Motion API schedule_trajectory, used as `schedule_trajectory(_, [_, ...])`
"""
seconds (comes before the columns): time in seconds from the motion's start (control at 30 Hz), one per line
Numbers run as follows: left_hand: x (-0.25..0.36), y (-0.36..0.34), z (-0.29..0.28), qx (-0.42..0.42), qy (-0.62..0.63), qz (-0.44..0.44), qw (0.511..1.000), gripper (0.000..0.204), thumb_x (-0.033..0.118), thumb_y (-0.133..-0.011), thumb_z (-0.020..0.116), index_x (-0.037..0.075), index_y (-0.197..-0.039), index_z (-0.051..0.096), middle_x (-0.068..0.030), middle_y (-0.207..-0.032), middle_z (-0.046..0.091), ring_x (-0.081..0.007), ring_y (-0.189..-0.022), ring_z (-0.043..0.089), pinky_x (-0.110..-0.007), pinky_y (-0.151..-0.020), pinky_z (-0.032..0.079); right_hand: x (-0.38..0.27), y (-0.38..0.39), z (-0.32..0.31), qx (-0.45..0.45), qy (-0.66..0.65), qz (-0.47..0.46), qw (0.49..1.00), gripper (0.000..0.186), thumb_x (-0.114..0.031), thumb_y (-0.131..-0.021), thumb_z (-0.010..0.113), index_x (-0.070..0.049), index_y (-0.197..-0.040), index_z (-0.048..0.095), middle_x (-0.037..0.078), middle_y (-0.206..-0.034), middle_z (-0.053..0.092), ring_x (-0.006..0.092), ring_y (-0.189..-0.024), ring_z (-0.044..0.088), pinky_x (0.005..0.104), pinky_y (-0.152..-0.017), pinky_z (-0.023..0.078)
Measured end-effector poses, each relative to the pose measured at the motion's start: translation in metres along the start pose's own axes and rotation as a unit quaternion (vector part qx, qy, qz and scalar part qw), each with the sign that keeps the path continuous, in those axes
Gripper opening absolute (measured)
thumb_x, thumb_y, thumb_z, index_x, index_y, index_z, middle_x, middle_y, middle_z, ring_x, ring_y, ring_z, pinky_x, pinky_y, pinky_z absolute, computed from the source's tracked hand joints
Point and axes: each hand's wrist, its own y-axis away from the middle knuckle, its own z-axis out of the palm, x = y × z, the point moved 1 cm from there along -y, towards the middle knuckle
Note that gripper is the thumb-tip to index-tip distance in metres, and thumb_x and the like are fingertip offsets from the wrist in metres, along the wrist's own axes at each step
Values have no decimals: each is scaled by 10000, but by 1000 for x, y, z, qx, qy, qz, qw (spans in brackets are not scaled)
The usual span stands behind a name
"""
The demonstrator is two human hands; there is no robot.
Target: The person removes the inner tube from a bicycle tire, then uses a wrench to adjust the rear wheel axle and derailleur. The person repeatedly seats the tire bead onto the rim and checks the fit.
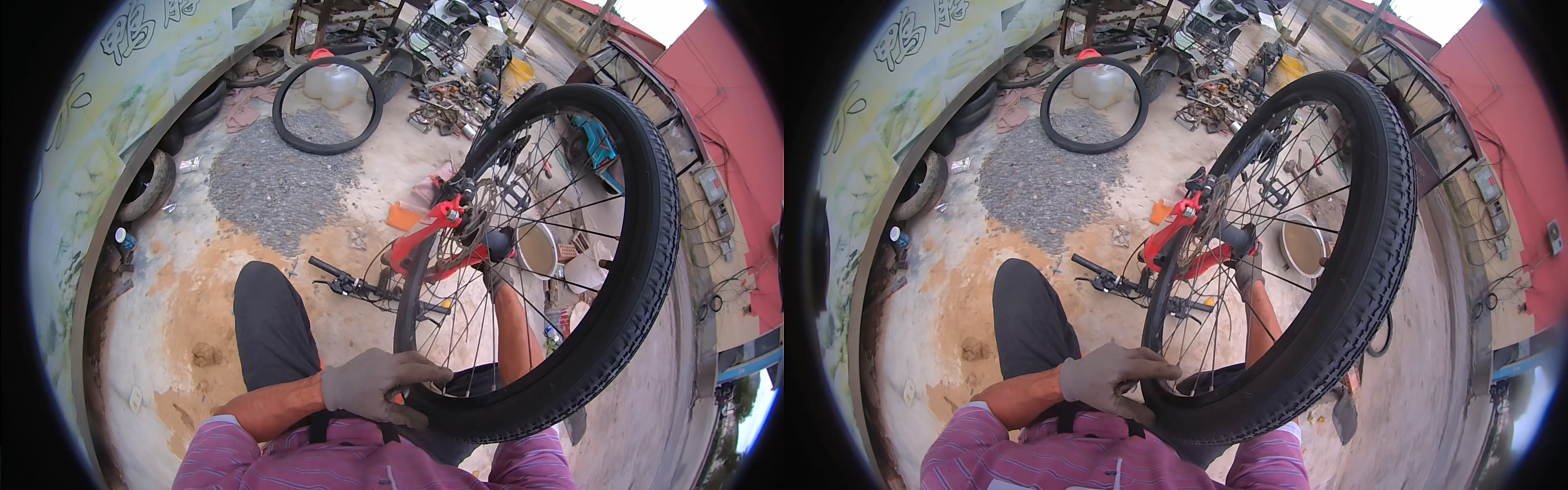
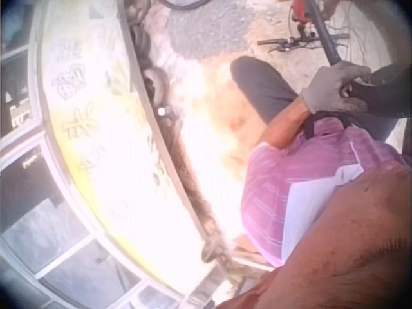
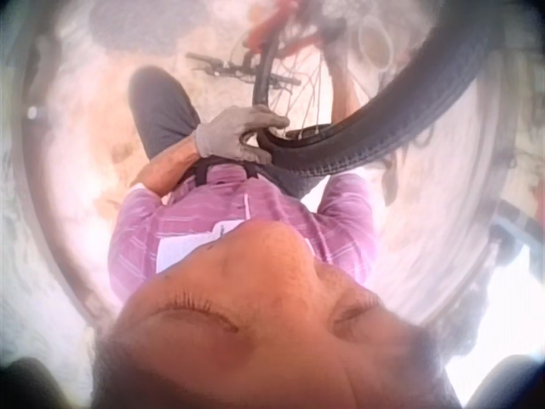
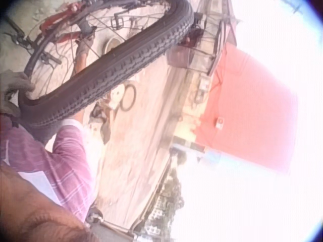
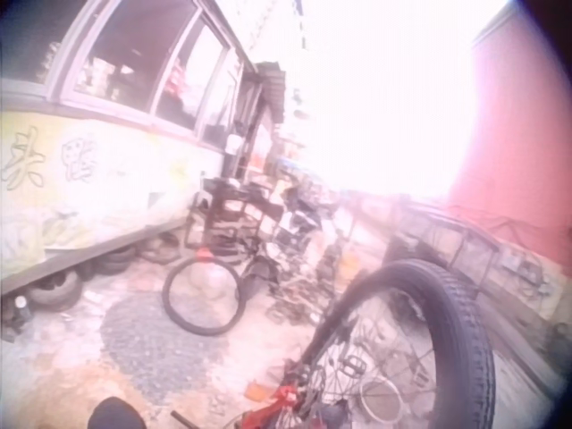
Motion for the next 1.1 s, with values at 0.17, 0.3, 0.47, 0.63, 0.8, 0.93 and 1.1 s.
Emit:
schedule_trajectory(0.17, [-25, -74, -59, 273, -159, 29, 948, 455, 375, -936, 730, 108, -1300, 679, -133, -1161, 686, -284, -850, 712, -373, -746, 567, 27, 47, 12, 14, 13, 10, 1000, 336, -381, -1016, 591, -88, -1168, 653, 49, -905, 692, 161, -719, 669, 307, -591, 532])
schedule_trajectory(0.3, [-44, -151, -92, 344, -206, -15, 916, 324, 312, -968, 667, 96, -1207, 695, -159, -1162, 676, -322, -920, 719, -399, -794, 575, 41, 58, 18, 32, 33, -2, 999, 394, -474, -1024, 529, -104, -1080, 653, 59, -852, 686, 182, -687, 704, 316, -564, 544])
schedule_trajectory(0.47, [-63, -169, -79, 405, -254, 17, 878, 217, 265, -940, 664, 117, -1094, 703, -153, -1146, 661, -334, -852, 723, -413, -752, 588, 49, 83, 16, 42, 23, -5, 999, 532, -534, -1063, 447, -52, -971, 654, 69, -800, 677, 172, -589, 636, 313, -526, 496])
schedule_trajectory(0.63, [-71, -172, -73, 436, -265, 10, 860, 180, 249, -917, 663, 109, -1026, 693, -150, -1150, 650, -339, -819, 713, -424, -725, 581, 44, 124, 14, 19, 73, 9, 997, 772, -692, -1042, 328, -11, -906, 665, 84, -734, 648, 168, -565, 592, 320, -527, 465])
schedule_trajectory(0.8, [-70, -175, -71, 459, -256, 2, 851, 249, 346, -976, 625, 105, -917, 647, -109, -1067, 650, -349, -828, 684, -478, -697, 556, 45, 139, -1, -38, 120, 21, 992, 930, -777, -1009, 188, 14, -908, 666, 118, -755, 654, 226, -636, 604, 372, -658, 502])
schedule_trajectory(0.93, [-71, -175, -69, 473, -255, 9, 843, 274, 352, -989, 620, 97, -893, 642, -115, -1023, 651, -338, -782, 684, -468, -665, 554, 46, 127, -3, -82, 114, -82, 987, 946, -764, -1019, 170, 31, -950, 678, 148, -845, 696, 258, -830, 659, 396, -831, 511])
schedule_trajectory(1.1, [-72, -175, -66, 489, -251, 38, 835, 249, 320, -992, 626, 94, -892, 651, -119, -983, 655, -335, -707, 681, -446, -636, 554, 54, 131, 13, -8, 56, -129, 990, 725, -672, -1066, 305, -63, -876, 650, 28, -697, 594, 141, -629, 566, 301, -622, 473])
